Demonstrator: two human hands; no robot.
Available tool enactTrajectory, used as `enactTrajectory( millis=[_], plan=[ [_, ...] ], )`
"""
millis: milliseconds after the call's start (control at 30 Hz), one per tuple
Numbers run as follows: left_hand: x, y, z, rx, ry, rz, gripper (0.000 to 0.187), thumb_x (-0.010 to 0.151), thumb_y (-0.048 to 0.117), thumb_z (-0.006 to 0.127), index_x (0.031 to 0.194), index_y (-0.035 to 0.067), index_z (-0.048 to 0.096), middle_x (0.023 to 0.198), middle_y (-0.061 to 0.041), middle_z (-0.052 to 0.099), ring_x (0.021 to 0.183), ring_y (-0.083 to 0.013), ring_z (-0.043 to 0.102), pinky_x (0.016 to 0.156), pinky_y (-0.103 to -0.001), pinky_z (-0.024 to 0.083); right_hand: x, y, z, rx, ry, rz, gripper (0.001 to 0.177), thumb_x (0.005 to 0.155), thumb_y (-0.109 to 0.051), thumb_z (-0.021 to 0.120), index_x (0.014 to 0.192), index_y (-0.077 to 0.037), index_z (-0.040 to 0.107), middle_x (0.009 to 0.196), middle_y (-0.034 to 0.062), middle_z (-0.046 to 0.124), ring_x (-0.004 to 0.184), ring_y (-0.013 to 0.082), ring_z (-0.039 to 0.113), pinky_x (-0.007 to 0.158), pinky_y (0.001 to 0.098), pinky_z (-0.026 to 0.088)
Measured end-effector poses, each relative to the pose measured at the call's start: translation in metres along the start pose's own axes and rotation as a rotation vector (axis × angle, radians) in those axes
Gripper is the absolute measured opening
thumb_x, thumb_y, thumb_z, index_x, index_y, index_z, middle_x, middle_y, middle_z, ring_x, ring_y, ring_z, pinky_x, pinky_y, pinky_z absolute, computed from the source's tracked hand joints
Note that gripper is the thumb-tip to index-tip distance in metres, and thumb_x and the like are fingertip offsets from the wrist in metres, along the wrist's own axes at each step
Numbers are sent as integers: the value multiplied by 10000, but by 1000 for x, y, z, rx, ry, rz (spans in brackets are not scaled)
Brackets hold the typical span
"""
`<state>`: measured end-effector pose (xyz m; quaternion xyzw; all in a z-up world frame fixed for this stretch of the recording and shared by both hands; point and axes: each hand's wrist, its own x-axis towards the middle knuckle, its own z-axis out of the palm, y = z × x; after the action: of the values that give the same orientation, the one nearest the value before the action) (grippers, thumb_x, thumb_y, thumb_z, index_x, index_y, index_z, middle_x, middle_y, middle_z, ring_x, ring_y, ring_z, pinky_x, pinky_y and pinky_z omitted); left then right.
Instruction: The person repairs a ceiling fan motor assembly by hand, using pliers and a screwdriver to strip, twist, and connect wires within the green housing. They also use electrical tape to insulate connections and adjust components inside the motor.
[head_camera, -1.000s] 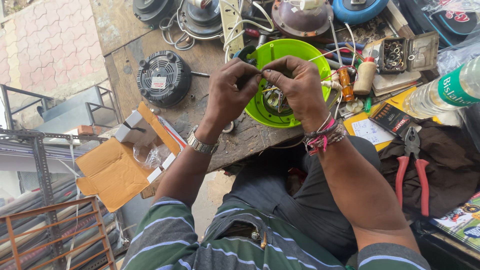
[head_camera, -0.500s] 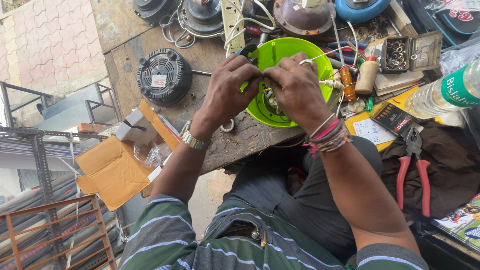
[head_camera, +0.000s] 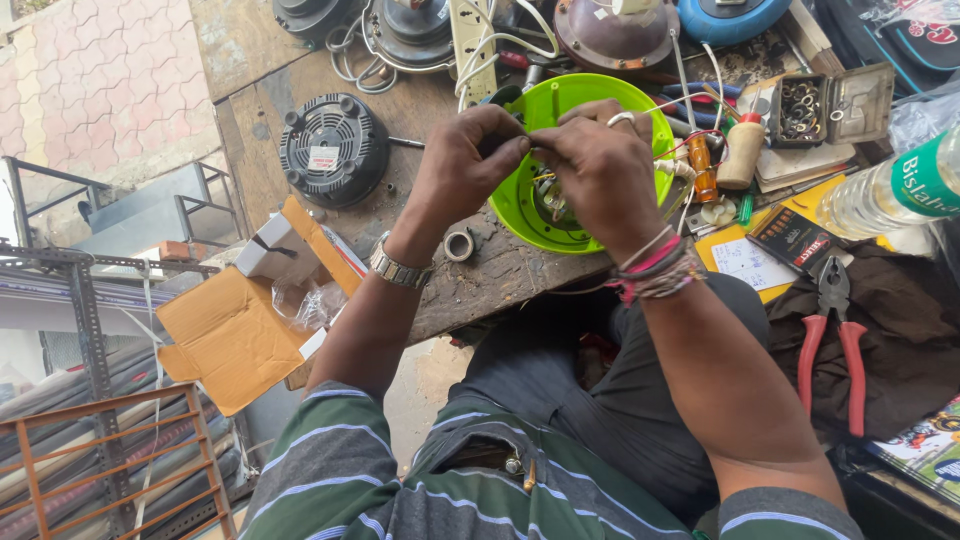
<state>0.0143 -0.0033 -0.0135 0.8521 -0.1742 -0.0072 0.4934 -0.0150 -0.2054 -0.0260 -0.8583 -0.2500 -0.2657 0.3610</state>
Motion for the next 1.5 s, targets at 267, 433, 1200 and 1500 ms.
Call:
enactTrajectory(
  millis=[267, 433, 1200, 1500],
  plan=[
    [1, -21, 6, -61, 202, 138, 180, 1023, 167, 701, 1152, 42, 707, 1063, -88, 751, 867, -125, 708, 727, -264, 586, 2, 15, 3, 25, -15, 179, 51, 958, -67, 770, 1008, -70, 781, 969, 70, 754, 1001, 271, 644, 896, 433, 459],
    [0, -49, 24, -334, 443, 90, 308, 1070, 177, 622, 1330, 13, 601, 1201, -114, 715, 937, -140, 722, 790, -274, 618, 9, 22, 4, 148, 37, 359, 91, 968, -134, 792, 1028, -70, 768, 992, 88, 724, 962, 246, 661, 839, 388, 524],
    [-3, -84, 70, -426, 504, 11, 466, 1136, 313, 497, 1502, 26, 532, 1341, -144, 700, 1185, -143, 649, 1008, -286, 548, 11, 28, 42, -105, -190, 259, 175, 984, -228, 753, 947, -56, 766, 881, 110, 725, 923, 342, 606, 848, 476, 460],
    [-4, -79, 67, -339, 512, -41, 459, 1122, 339, 505, 1478, 56, 564, 1224, -130, 753, 1080, -132, 686, 938, -290, 568, 11, 28, 43, -62, -203, 236, 134, 973, -204, 751, 954, -72, 764, 902, 93, 729, 926, 322, 608, 853, 471, 456]
  ],
)
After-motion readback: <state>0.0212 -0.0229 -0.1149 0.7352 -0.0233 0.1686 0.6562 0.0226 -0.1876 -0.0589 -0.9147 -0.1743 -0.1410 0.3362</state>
